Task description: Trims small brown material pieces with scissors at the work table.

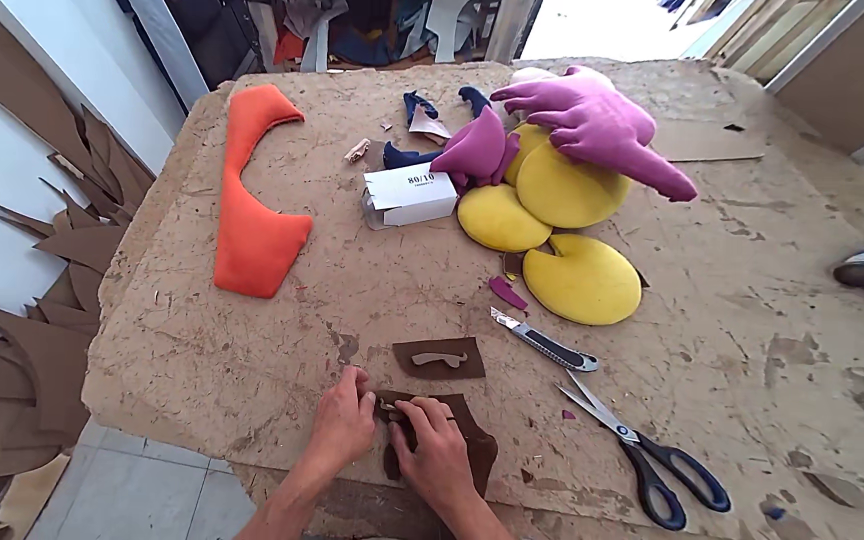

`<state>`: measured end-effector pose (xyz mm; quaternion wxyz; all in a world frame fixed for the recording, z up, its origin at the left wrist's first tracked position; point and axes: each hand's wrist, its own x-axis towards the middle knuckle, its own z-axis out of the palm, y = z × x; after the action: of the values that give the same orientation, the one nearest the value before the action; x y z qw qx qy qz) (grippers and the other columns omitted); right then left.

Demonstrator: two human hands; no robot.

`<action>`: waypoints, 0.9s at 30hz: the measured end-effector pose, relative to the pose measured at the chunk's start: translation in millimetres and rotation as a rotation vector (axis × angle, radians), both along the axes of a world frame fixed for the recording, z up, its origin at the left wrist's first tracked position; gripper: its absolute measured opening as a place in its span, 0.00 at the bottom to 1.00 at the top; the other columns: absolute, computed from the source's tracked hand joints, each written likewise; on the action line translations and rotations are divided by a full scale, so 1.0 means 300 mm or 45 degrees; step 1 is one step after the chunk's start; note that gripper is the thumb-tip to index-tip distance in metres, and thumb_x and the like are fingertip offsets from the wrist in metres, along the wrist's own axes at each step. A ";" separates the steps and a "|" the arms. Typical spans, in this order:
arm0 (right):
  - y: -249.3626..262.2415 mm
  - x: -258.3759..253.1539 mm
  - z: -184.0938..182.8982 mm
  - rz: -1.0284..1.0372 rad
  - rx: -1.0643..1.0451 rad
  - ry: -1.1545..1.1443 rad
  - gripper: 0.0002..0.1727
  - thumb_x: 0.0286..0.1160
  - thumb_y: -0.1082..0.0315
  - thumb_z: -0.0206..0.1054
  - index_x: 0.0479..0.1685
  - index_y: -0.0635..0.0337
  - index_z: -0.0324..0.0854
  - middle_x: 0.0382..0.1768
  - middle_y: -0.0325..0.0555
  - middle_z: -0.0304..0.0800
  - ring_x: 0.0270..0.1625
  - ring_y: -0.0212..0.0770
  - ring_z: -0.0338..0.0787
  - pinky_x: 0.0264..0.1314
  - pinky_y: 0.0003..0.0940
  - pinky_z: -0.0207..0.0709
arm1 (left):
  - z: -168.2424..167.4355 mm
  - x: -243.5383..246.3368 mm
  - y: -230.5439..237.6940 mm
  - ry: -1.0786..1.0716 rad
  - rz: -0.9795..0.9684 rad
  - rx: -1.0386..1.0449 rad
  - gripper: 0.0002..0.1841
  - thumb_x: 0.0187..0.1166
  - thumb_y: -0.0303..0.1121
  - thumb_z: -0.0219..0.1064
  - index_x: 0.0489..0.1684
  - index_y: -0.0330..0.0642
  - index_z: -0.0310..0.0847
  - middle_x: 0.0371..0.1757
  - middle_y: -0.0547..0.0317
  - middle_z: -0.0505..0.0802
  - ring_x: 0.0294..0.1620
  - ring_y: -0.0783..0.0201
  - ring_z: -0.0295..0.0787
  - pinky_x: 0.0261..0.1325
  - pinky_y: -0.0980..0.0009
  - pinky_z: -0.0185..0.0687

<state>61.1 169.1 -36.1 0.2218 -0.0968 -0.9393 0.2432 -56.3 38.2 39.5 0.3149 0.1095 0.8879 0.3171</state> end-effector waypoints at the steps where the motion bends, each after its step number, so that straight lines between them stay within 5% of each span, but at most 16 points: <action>1: -0.002 0.000 -0.004 -0.006 -0.004 0.006 0.14 0.72 0.55 0.70 0.50 0.48 0.94 0.48 0.41 0.92 0.54 0.43 0.90 0.54 0.36 0.86 | -0.016 -0.005 -0.007 -0.066 0.097 0.080 0.19 0.89 0.38 0.57 0.74 0.44 0.75 0.53 0.53 0.92 0.50 0.58 0.92 0.59 0.54 0.88; 6: -0.003 -0.004 -0.006 -0.009 -0.031 0.037 0.14 0.74 0.54 0.68 0.50 0.46 0.94 0.47 0.39 0.92 0.53 0.41 0.89 0.54 0.34 0.84 | -0.042 -0.047 -0.021 -0.291 0.256 0.235 0.23 0.81 0.34 0.70 0.74 0.43 0.73 0.48 0.53 0.93 0.40 0.60 0.95 0.49 0.59 0.94; 12: 0.001 0.001 0.007 -0.005 -0.077 0.082 0.15 0.74 0.53 0.67 0.50 0.47 0.94 0.46 0.40 0.92 0.52 0.40 0.90 0.51 0.34 0.85 | -0.024 -0.036 0.003 -0.088 0.111 -0.009 0.15 0.79 0.36 0.71 0.61 0.47 0.85 0.43 0.61 0.93 0.41 0.64 0.92 0.51 0.60 0.89; 27: -0.015 -0.015 -0.016 -0.027 0.118 0.027 0.16 0.76 0.54 0.65 0.53 0.44 0.95 0.45 0.40 0.92 0.49 0.44 0.89 0.46 0.38 0.84 | -0.023 -0.045 -0.021 -0.117 0.212 0.005 0.16 0.78 0.37 0.74 0.60 0.46 0.83 0.43 0.62 0.95 0.40 0.66 0.94 0.51 0.62 0.92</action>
<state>56.6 164.7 -40.9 0.2384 -0.0939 -0.9461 0.1981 -69.9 31.7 32.5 0.3277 0.0214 0.8779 0.3484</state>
